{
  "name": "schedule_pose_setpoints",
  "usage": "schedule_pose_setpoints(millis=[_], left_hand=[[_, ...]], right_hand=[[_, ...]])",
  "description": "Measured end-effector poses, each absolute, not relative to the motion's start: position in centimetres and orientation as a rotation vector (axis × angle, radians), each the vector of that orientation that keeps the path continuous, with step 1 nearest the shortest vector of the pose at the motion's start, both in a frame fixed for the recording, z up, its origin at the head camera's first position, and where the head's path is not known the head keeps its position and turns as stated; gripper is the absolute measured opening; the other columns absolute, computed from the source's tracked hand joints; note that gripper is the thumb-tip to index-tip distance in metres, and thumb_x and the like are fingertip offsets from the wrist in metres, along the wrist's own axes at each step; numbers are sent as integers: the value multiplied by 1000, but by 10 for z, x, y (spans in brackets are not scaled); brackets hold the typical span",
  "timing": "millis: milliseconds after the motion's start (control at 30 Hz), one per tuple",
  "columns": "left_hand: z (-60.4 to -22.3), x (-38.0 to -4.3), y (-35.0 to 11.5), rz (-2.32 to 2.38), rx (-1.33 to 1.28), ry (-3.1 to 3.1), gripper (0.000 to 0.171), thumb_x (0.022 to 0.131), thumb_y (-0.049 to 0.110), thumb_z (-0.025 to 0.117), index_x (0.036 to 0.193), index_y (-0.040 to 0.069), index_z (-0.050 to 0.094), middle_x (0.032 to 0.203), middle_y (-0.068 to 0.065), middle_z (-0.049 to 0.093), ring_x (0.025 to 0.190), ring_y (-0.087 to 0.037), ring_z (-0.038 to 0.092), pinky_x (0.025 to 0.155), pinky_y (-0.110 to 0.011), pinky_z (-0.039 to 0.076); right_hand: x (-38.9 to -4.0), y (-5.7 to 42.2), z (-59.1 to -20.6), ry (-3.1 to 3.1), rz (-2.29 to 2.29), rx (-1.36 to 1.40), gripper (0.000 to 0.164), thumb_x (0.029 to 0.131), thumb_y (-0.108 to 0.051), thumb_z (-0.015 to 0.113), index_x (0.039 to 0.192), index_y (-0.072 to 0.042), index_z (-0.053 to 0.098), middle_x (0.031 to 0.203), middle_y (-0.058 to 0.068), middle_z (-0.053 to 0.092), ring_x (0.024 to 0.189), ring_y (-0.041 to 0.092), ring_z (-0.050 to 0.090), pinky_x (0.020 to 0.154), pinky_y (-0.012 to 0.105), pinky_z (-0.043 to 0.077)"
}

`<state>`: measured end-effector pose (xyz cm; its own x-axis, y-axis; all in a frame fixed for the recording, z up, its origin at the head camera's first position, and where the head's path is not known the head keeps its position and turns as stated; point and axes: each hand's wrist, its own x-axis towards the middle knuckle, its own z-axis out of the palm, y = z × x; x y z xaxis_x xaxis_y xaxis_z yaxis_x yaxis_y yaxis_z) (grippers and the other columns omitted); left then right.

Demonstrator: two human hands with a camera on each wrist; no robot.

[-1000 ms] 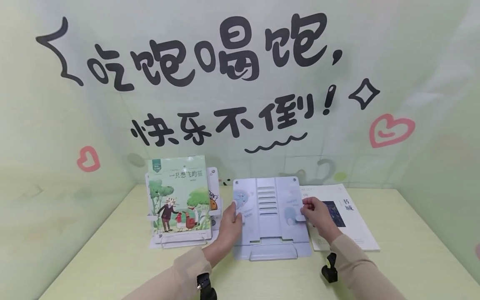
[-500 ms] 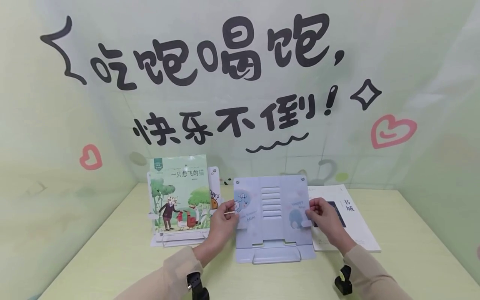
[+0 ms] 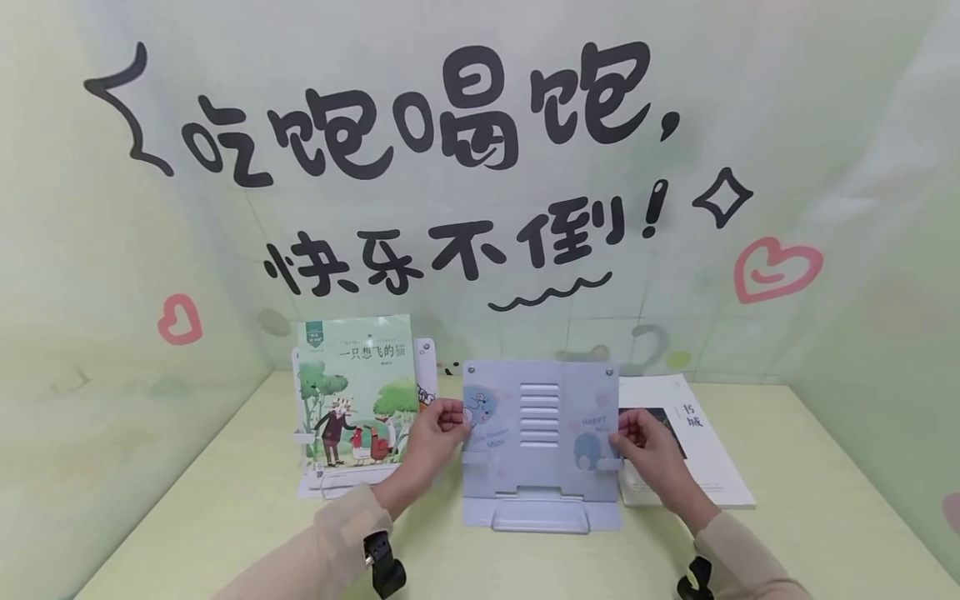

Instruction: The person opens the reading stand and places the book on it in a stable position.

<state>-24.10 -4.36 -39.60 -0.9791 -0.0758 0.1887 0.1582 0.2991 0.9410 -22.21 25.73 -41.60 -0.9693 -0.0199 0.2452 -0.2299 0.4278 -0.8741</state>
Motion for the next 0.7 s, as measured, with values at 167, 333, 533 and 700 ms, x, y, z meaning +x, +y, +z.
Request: schedule_pose_setpoints(millis=[167, 333, 533, 700], left_hand=[[-391, -249, -47, -1744, -108, -2363, 27, 78, -7, 64, 103, -3, 58, 93, -13, 62, 84, -19, 58, 77, -29, 52], [-372, -254, -42, -1609, -256, -2252, 34, 81, -1, 64, 114, 0, 57, 106, -12, 58, 99, -23, 56, 90, -36, 49], [-349, -259, -24, -1305, -585, -2212, 32, 84, 5, 65, 116, 6, 60, 116, -9, 59, 109, -23, 54, 96, -38, 45], [-340, -261, -6, -1058, -833, -2258, 23, 84, 6, 66, 107, 6, 65, 108, -7, 65, 104, -21, 57, 92, -33, 45]], right_hand=[[-213, 250, -416, -2482, 1551, 172, 18, 90, -2, 59, 103, 7, 49, 89, 8, 51, 75, 5, 46, 62, 17, 45], [-207, 245, -416, -2463, 1520, 123, 15, 89, 1, 59, 100, 6, 50, 87, 5, 52, 72, 5, 45, 60, 17, 43], [-198, 236, -417, -2426, 1502, 82, 14, 87, 3, 61, 96, 6, 51, 84, 3, 52, 71, 3, 45, 59, 17, 43], [-189, 228, -418, -2418, 1492, 56, 14, 86, 3, 61, 95, 6, 51, 84, 4, 52, 71, 3, 46, 59, 17, 44]])
